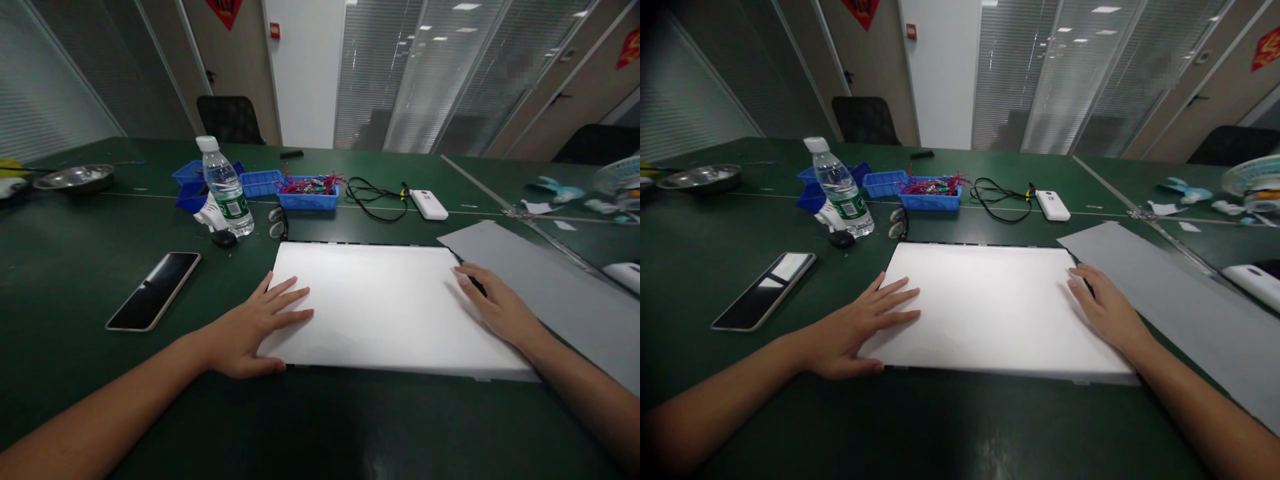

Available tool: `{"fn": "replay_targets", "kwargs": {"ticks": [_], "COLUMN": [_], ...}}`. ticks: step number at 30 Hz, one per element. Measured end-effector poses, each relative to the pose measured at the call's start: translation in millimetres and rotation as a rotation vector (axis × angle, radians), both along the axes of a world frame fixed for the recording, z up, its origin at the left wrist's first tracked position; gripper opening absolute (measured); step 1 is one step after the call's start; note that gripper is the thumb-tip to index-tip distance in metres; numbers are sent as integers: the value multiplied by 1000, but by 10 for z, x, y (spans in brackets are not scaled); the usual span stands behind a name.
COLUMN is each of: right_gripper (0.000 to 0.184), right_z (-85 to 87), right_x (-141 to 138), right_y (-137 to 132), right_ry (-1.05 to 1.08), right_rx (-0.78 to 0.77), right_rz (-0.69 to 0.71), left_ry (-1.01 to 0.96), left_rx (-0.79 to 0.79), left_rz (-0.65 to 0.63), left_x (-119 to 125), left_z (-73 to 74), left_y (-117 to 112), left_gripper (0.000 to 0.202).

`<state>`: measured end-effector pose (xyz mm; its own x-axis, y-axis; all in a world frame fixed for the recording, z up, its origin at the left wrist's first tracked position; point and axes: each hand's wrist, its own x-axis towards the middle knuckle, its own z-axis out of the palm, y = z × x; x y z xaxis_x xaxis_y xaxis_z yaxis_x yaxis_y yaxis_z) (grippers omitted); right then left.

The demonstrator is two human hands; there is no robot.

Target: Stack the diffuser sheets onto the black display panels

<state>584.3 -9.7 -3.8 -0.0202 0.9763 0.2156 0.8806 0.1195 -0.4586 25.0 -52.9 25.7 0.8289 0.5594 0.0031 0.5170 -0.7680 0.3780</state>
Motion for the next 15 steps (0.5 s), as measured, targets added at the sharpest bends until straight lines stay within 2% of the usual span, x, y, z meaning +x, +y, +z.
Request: {"fn": "replay_targets", "kwargs": {"ticks": [5, 9, 15], "right_gripper": [61, 65, 66], "right_z": [31, 38, -5], "right_x": [-75, -103, -152], "right_y": [-46, -75, -105], "right_ry": [-35, -159, -254], "right_rx": [39, 54, 119], "right_rz": [24, 61, 112], "left_ry": [30, 31, 40], "left_rx": [-12, -10, -3], "left_rz": [6, 1, -25], "left_x": [9, 12, 2], "left_z": [29, 25, 18], "left_y": [-2, 0, 9], "left_gripper": [96, 97, 99]}}
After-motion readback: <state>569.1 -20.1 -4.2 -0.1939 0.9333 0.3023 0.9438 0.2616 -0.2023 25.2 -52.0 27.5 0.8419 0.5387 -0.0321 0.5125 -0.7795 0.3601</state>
